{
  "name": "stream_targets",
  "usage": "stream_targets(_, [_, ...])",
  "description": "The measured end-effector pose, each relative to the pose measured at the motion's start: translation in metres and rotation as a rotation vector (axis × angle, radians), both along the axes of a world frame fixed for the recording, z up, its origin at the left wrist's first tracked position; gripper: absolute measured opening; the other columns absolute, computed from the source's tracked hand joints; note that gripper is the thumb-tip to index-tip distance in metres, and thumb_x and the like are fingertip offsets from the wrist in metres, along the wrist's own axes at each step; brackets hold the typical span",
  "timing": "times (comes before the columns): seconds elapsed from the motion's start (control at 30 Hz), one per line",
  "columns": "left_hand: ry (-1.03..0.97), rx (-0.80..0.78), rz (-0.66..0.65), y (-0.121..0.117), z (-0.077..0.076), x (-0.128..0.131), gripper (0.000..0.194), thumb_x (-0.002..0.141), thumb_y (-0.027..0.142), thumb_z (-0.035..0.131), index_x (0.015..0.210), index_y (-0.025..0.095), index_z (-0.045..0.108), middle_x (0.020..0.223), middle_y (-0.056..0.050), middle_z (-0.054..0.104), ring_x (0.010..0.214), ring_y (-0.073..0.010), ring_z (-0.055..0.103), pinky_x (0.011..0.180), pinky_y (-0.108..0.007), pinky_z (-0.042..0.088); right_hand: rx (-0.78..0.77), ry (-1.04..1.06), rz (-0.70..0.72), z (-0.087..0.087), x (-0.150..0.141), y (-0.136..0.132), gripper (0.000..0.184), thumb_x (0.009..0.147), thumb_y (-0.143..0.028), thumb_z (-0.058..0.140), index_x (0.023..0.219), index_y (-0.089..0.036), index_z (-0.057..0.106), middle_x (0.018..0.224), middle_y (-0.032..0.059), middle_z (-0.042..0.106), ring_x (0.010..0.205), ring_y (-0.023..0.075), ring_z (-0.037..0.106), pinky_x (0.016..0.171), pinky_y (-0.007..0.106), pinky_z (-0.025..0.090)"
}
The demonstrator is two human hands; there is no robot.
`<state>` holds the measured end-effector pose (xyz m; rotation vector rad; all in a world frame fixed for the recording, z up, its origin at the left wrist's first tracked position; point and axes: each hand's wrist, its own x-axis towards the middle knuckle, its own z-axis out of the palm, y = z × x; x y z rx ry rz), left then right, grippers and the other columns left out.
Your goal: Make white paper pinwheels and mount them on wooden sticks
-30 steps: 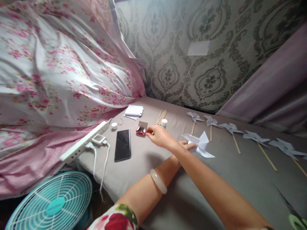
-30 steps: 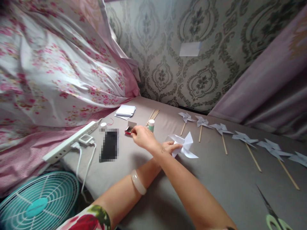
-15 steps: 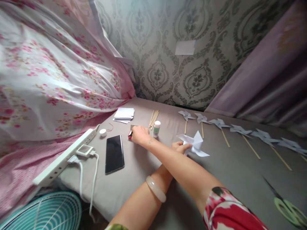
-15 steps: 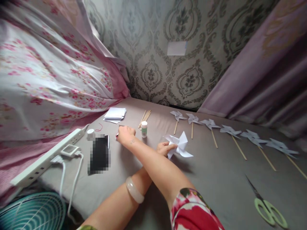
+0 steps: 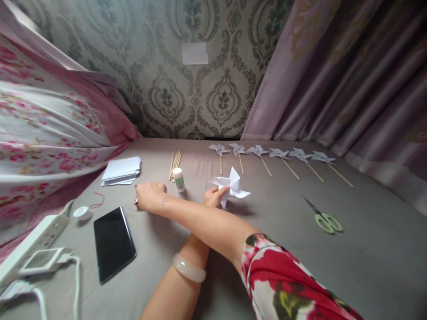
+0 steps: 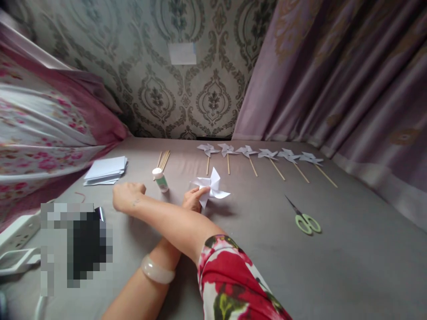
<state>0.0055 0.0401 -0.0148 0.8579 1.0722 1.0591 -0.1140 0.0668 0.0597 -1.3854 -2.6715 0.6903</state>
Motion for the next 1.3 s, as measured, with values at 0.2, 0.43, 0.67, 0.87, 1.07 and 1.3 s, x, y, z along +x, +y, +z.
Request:
stream_targets(0.2, [-0.051, 0.071, 0.035, -0.001, 0.003, 0.0, 0.026, 0.054, 0.035, 0.078, 0.063, 0.016, 0.061, 0.059, 0.005, 0.051, 0.059, -0.0115, 0.047, 0.06, -0.024, 0.037, 0.037, 0.015, 0.026, -0.004, 0.002, -0.004, 0.028, 0.082, -0.021, 0.058, 0.108, -0.014, 0.064, 0.114, 0.015, 0.067, 0.106, 0.0245, 0.063, 0.079, 0.033, 0.053])
stream_targets(0.43, [-0.06, 0.091, 0.041, -0.002, 0.0, 0.0, 0.026, 0.057, 0.035, 0.077, 0.067, 0.015, 0.064, 0.06, 0.004, 0.054, 0.059, -0.0113, 0.047, 0.06, -0.024, 0.036, 0.037, 0.029, 0.033, -0.006, 0.004, -0.004, 0.029, 0.081, -0.022, 0.058, 0.109, -0.014, 0.063, 0.114, 0.0122, 0.067, 0.103, 0.0236, 0.063, 0.075, 0.033, 0.053])
stream_targets(0.67, [-0.047, 0.085, 0.059, -0.005, 0.001, 0.0, 0.025, 0.058, 0.036, 0.077, 0.064, 0.015, 0.063, 0.061, 0.003, 0.055, 0.06, -0.0113, 0.048, 0.06, -0.023, 0.037, 0.021, 0.056, -0.007, -0.009, 0.002, -0.004, 0.03, 0.081, -0.023, 0.06, 0.108, -0.012, 0.063, 0.113, 0.0149, 0.067, 0.104, 0.0246, 0.063, 0.078, 0.034, 0.053])
stream_targets(0.87, [-0.04, 0.084, 0.053, -0.004, 0.0, 0.0, 0.024, 0.059, 0.034, 0.077, 0.066, 0.015, 0.063, 0.062, 0.003, 0.056, 0.06, -0.0117, 0.048, 0.06, -0.024, 0.037, -0.009, 0.039, 0.004, -0.004, 0.003, -0.005, 0.033, 0.08, -0.021, 0.06, 0.111, -0.011, 0.062, 0.116, 0.0154, 0.066, 0.108, 0.0249, 0.062, 0.081, 0.035, 0.052])
stream_targets(1.07, [-0.031, 0.087, 0.05, -0.003, 0.001, -0.001, 0.024, 0.057, 0.033, 0.077, 0.063, 0.017, 0.062, 0.061, 0.004, 0.054, 0.061, -0.0125, 0.047, 0.06, -0.024, 0.038, -0.035, 0.014, -0.022, 0.003, 0.004, -0.004, 0.03, 0.081, -0.023, 0.061, 0.109, -0.011, 0.064, 0.114, 0.0165, 0.066, 0.106, 0.024, 0.063, 0.078, 0.033, 0.054])
stream_targets(1.3, [-0.032, 0.064, 0.073, -0.001, -0.006, 0.003, 0.024, 0.06, 0.034, 0.076, 0.065, 0.016, 0.062, 0.062, 0.004, 0.054, 0.059, -0.011, 0.045, 0.059, -0.024, 0.035, -0.04, 0.023, -0.018, 0.003, 0.005, -0.003, 0.033, 0.081, -0.024, 0.06, 0.112, -0.012, 0.063, 0.117, 0.015, 0.066, 0.107, 0.0236, 0.062, 0.079, 0.032, 0.054])
